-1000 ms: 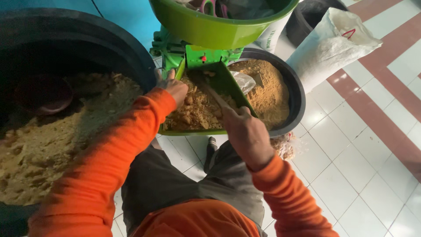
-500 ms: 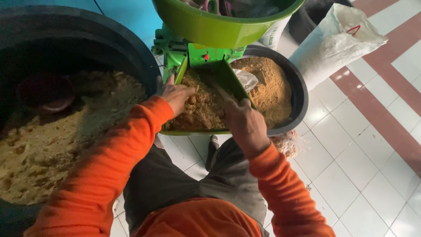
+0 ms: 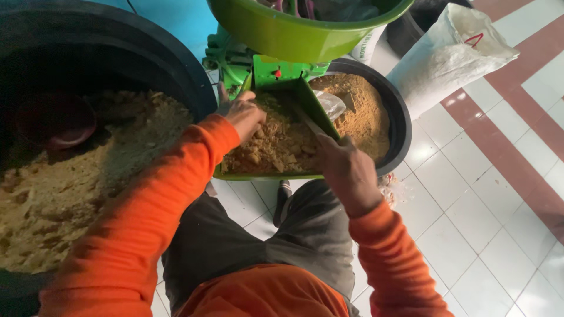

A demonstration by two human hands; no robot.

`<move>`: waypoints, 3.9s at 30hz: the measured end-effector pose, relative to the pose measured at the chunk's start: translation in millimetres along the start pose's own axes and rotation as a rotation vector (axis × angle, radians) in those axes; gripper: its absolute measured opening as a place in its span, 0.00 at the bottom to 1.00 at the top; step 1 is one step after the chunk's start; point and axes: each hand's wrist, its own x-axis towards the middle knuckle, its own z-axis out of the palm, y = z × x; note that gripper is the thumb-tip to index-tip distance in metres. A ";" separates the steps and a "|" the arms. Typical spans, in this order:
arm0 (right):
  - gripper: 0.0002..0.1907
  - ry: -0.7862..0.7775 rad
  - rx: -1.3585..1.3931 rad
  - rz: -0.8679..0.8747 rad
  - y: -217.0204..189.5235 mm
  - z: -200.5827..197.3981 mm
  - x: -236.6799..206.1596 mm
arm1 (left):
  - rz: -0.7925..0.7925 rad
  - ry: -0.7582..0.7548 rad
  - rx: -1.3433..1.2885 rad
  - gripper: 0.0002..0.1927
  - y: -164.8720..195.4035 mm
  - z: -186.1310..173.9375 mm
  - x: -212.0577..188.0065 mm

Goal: The person sits on the floor beside a green grinding machine and scoops coarse material from a large basin into the machine's tray, pushing it in with a wooden scoop. Ground powder exits into a plastic-lined container, and the person occasionally stirs the collected powder in a second basin.

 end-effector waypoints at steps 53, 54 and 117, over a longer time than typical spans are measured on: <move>0.11 -0.139 0.103 -0.099 0.6 -96.0 -10.9 | -0.049 0.308 0.210 0.07 -8.3 19.6 -14.6; 0.10 -0.128 0.062 -0.063 -6.7 -86.7 -9.8 | -0.061 0.305 0.224 0.08 -8.8 21.7 -14.1; 0.08 0.192 0.157 -0.374 5.2 6.8 -33.6 | 0.022 0.669 -0.128 0.08 66.5 37.4 -108.7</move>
